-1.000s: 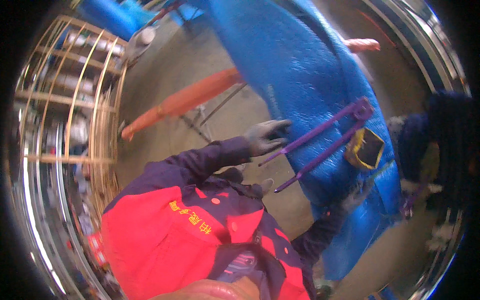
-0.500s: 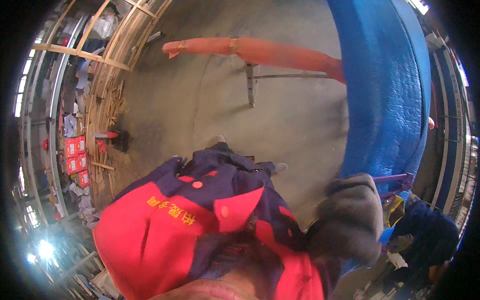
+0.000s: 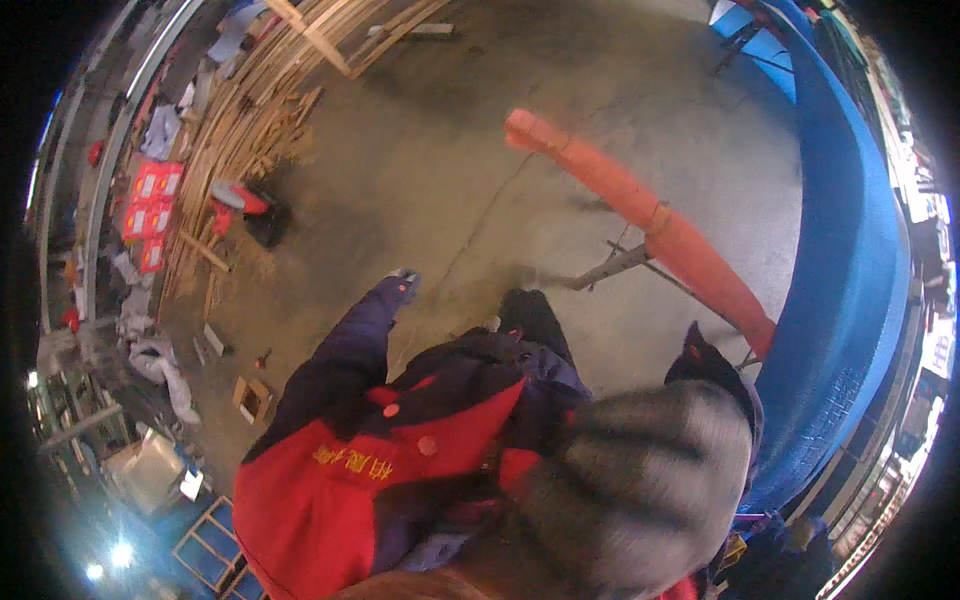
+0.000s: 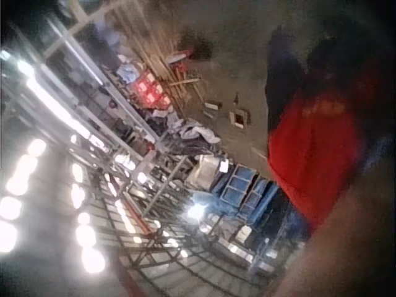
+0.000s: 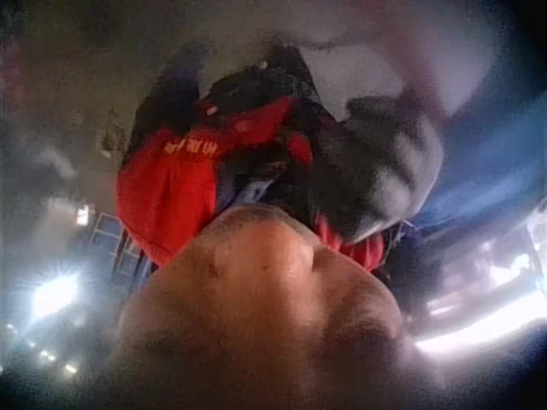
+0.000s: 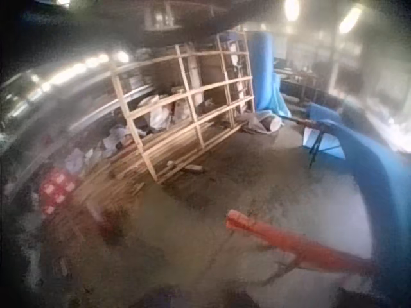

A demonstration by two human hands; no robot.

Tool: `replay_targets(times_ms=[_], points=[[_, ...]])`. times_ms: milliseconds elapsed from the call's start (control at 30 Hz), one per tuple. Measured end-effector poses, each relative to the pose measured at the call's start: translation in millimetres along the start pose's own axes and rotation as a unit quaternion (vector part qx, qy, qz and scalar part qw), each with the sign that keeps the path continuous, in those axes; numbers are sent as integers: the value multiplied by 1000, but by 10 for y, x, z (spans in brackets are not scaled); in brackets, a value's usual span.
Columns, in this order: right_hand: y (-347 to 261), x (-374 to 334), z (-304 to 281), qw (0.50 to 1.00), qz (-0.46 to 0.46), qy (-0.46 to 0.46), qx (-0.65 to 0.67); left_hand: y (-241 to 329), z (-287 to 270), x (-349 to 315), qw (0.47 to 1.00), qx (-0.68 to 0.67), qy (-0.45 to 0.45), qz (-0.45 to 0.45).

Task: The person wraps a large blue foam roll with a green strap and secures it using a purple tensioning tool. They repeat the process on a second roll, adjusting the strap and tightening it with the tool while a coworker assists.

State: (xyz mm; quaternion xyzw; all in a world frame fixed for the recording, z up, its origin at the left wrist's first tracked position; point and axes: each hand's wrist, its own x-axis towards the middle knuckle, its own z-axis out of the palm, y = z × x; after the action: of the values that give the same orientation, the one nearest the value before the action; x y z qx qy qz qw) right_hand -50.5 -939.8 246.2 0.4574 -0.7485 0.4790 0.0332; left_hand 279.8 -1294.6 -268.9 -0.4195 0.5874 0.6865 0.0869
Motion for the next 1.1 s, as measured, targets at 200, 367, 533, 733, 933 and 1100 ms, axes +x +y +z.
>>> replay_targets(times_ms=[200, 367, 533, 733, 933, 1100], points=[[1817, 987, 1149, 992, 96, 53, -62, 721, -1097, 484, 995, -78, 68, -15], [3360, 1054, 2450, 913, 348, 16, -213, 1629, -1586, 758, 977, 160, 51, -132], [3752, 890, 3345, 829, 499, -60, -244, 2487, -1965, 1589, 946, 279, -5, -163], [3730, 1098, 3917, 768, 572, -195, -214, 3623, -2793, 3178, 886, 432, -116, -120], [3931, 1323, 4054, 727, 644, -45, -233, 5921, -3247, 5559, 819, 563, -107, -12], [4000, 1370, 3954, 684, 699, -48, -204, 8914, -2252, 7215, 565, 703, -197, 384]])
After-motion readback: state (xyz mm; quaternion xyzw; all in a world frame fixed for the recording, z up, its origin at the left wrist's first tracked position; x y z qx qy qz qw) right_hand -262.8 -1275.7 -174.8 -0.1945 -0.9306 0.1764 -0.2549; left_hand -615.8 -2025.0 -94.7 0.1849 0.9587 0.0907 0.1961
